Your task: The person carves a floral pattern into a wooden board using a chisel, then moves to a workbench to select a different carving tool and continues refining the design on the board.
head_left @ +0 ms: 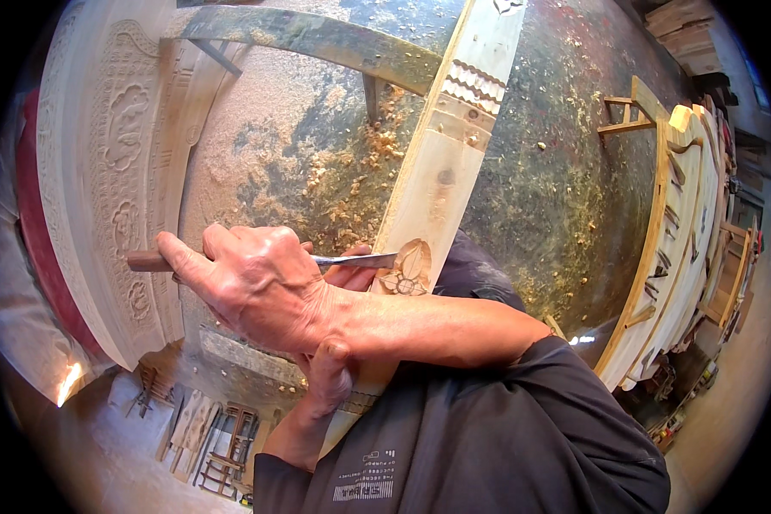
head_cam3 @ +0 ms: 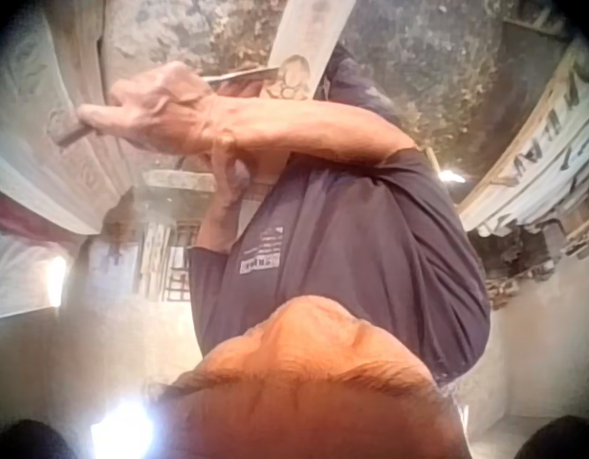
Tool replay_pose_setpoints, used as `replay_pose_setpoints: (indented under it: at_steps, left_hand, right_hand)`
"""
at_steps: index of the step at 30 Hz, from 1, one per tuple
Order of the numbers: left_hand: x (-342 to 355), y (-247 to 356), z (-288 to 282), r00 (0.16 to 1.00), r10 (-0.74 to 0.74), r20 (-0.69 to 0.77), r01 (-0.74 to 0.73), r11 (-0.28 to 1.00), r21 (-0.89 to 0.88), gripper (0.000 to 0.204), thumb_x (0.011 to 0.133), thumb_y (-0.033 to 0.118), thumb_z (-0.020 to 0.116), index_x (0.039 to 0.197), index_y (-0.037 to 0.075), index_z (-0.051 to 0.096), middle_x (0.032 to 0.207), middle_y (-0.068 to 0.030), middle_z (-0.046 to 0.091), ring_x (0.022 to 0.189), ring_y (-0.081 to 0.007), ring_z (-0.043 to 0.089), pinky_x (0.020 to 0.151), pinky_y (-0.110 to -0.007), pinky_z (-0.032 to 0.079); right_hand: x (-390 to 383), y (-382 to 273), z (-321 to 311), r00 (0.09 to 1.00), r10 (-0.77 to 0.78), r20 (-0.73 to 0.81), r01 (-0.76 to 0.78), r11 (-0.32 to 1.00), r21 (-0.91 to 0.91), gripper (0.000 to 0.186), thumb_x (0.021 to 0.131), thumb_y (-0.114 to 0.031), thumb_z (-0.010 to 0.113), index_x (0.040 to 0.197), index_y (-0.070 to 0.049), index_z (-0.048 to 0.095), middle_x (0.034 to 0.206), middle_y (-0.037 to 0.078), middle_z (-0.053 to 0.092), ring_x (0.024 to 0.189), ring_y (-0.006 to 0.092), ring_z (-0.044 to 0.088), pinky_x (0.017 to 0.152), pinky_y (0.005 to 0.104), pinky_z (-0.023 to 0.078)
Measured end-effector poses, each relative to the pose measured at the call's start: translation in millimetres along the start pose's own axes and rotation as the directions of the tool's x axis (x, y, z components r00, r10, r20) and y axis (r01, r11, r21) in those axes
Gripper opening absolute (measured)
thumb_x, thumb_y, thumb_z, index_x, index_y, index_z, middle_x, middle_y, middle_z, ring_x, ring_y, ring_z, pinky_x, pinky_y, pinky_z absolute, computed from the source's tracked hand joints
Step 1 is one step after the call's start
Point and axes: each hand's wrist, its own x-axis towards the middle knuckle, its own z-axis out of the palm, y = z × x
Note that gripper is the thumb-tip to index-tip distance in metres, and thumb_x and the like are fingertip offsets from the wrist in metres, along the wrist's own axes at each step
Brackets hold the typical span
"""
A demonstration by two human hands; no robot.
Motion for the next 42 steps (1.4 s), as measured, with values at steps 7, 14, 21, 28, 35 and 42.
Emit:
replay_pose_setpoints:
  at_steps: [7, 14, 21, 28, 35, 42]
  left_hand:
    - [-1, 8, 7, 0.999, -0.032, -0.036, 0.031, 0.999, -0.033, 0.127, 0.088, 0.071, 0.074, 0.169, 0.009, -0.001, 0.164, -0.0344, 0.030, 0.153, -0.0502, 0.036, 0.129, -0.058, 0.028]
    - [-1, -1, 2, 0.999, -0.015, -0.042, 0.013, 0.999, -0.042, 0.127, 0.087, 0.071, 0.074, 0.169, 0.009, -0.001, 0.163, -0.0340, 0.032, 0.152, -0.0511, 0.038, 0.127, -0.058, 0.030]
    - [3, 0, 5, 0.998, -0.004, -0.056, 0.002, 0.999, -0.038, 0.129, 0.087, 0.071, 0.075, 0.169, 0.006, 0.000, 0.163, -0.0349, 0.032, 0.150, -0.0514, 0.040, 0.126, -0.059, 0.033]
    - [3, 3, 9, 0.997, -0.040, -0.065, 0.045, 0.996, 0.082, 0.128, 0.084, 0.082, 0.069, 0.169, 0.011, 0.005, 0.163, -0.0327, 0.034, 0.150, -0.0489, 0.041, 0.126, -0.056, 0.032]
    - [-1, 5, 6, 0.998, -0.010, -0.068, 0.013, 0.999, 0.048, 0.124, 0.088, 0.068, 0.074, 0.169, 0.005, 0.005, 0.163, -0.0340, 0.034, 0.151, -0.0489, 0.039, 0.127, -0.056, 0.032]
    - [-11, -1, 1, 1.000, -0.022, 0.006, 0.022, 0.998, -0.052, 0.123, 0.088, 0.072, 0.071, 0.168, 0.005, 0.007, 0.163, -0.0317, 0.036, 0.150, -0.0466, 0.042, 0.127, -0.054, 0.032]
  right_hand:
    - [-1, -3, 3, 1.000, -0.025, 0.005, 0.025, 1.000, 0.001, 0.052, 0.085, -0.009, 0.070, 0.136, -0.002, 0.065, 0.077, 0.010, 0.060, 0.064, 0.0259, 0.069, 0.052, 0.0387, 0.056]
    - [2, -5, -2, 0.984, 0.032, 0.176, -0.034, 0.999, 0.005, 0.050, 0.090, -0.011, 0.063, 0.138, 0.003, 0.062, 0.084, 0.014, 0.065, 0.074, 0.0297, 0.072, 0.060, 0.0415, 0.059]
    - [4, 0, -4, 0.977, 0.077, 0.199, -0.088, 0.995, 0.046, 0.050, 0.090, -0.010, 0.065, 0.137, 0.003, 0.061, 0.086, 0.017, 0.067, 0.077, 0.0339, 0.074, 0.063, 0.0443, 0.061]
    - [1, 3, -5, 0.983, 0.077, 0.166, -0.088, 0.994, 0.057, 0.051, 0.088, -0.010, 0.066, 0.138, 0.002, 0.062, 0.084, 0.017, 0.066, 0.075, 0.0340, 0.073, 0.062, 0.0438, 0.061]
    - [0, -1, -4, 1.000, -0.009, 0.007, 0.009, 1.000, -0.022, 0.051, 0.085, -0.009, 0.071, 0.136, -0.002, 0.065, 0.072, 0.009, 0.058, 0.058, 0.0231, 0.066, 0.047, 0.0359, 0.053]
    - [0, -8, 4, 0.991, -0.129, 0.019, 0.130, 0.980, -0.148, 0.051, 0.085, -0.017, 0.064, 0.131, 0.006, 0.069, 0.078, 0.006, 0.057, 0.067, 0.0179, 0.062, 0.055, 0.0312, 0.050]
